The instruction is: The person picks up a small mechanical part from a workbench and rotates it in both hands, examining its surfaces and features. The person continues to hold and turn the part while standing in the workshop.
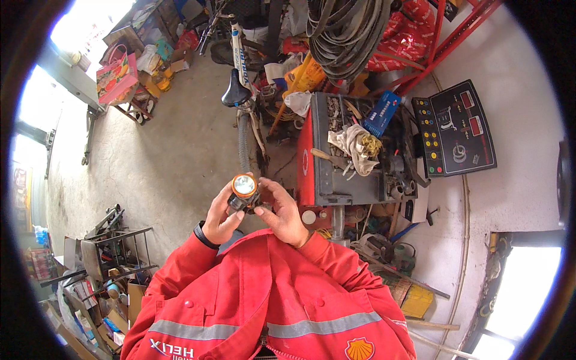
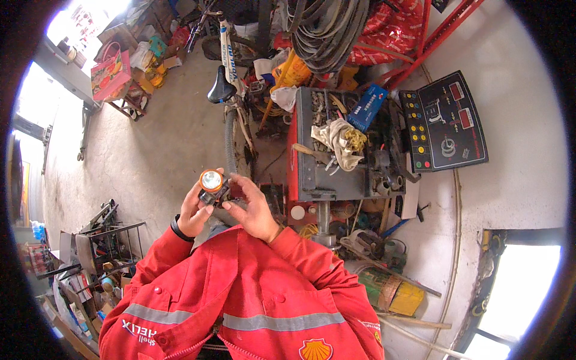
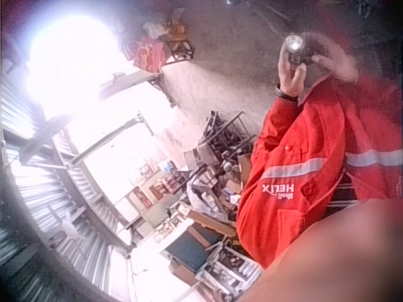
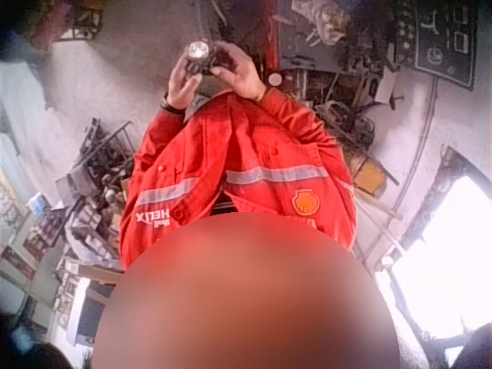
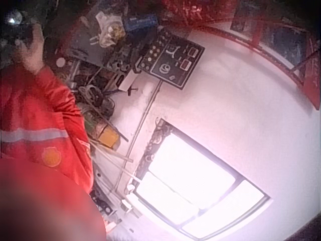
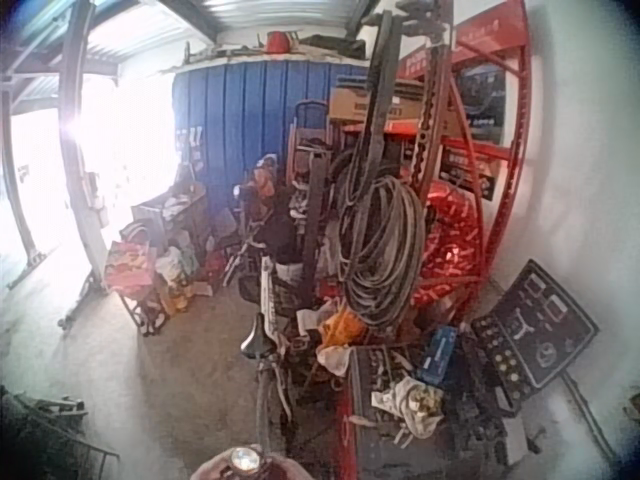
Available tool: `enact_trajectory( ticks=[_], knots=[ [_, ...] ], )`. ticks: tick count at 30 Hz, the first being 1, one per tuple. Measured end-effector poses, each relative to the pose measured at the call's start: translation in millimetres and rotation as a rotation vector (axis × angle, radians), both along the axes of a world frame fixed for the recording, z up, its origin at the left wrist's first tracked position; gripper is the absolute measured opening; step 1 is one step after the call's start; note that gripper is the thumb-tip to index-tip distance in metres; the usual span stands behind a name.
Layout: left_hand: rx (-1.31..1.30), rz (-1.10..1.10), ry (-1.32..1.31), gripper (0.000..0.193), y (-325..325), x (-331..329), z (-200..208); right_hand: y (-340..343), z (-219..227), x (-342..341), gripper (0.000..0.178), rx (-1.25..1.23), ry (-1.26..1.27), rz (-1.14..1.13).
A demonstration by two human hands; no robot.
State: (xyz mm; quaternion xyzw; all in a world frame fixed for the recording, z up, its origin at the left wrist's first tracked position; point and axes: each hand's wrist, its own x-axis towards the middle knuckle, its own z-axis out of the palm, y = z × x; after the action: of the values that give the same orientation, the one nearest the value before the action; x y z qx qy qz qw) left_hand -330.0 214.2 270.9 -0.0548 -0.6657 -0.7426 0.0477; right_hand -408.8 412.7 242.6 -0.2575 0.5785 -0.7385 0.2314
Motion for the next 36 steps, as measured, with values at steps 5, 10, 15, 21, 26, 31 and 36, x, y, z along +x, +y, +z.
enact_trajectory(
  ticks=[5, 10, 15, 21, 26, 31, 36],
  knots=[
    [-0.511, 0.046, 0.157, 0.085, 0.2, -6.3, 13.5, 0.5, -3.9, -0.6, 0.07, -0.112, -0.195, 0.109],
    [-0.622, 0.011, 0.142, 0.084, 1.9, -8.2, 20.1, 5.0, -5.5, -1.1, 0.062, -0.182, -0.408, 0.184],
    [-0.668, -0.011, 0.26, 0.092, -10.7, -18.1, 18.6, 5.7, -18.2, -6.6, 0.051, -0.335, -0.525, 0.288],
    [-0.587, -0.029, 0.185, 0.089, -13.9, -23.3, 14.1, 7.7, -18.4, -11.4, 0.052, -0.371, -0.571, 0.344],
    [-0.508, -0.016, 0.15, 0.088, -14.1, -25.3, 7.3, 4.0, -15.2, -14.2, 0.053, -0.378, -0.605, 0.356],
    [-0.416, 0.032, 0.084, 0.088, -8.2, -26.7, 5.7, 0.1, -16.1, -17.3, 0.06, -0.416, -0.639, 0.339],
    [-0.653, 0.146, 0.228, 0.084, -7.7, -31.5, 11.6, -5.4, -12.8, -20.2, 0.065, -0.368, -0.529, 0.193]
  ],
)
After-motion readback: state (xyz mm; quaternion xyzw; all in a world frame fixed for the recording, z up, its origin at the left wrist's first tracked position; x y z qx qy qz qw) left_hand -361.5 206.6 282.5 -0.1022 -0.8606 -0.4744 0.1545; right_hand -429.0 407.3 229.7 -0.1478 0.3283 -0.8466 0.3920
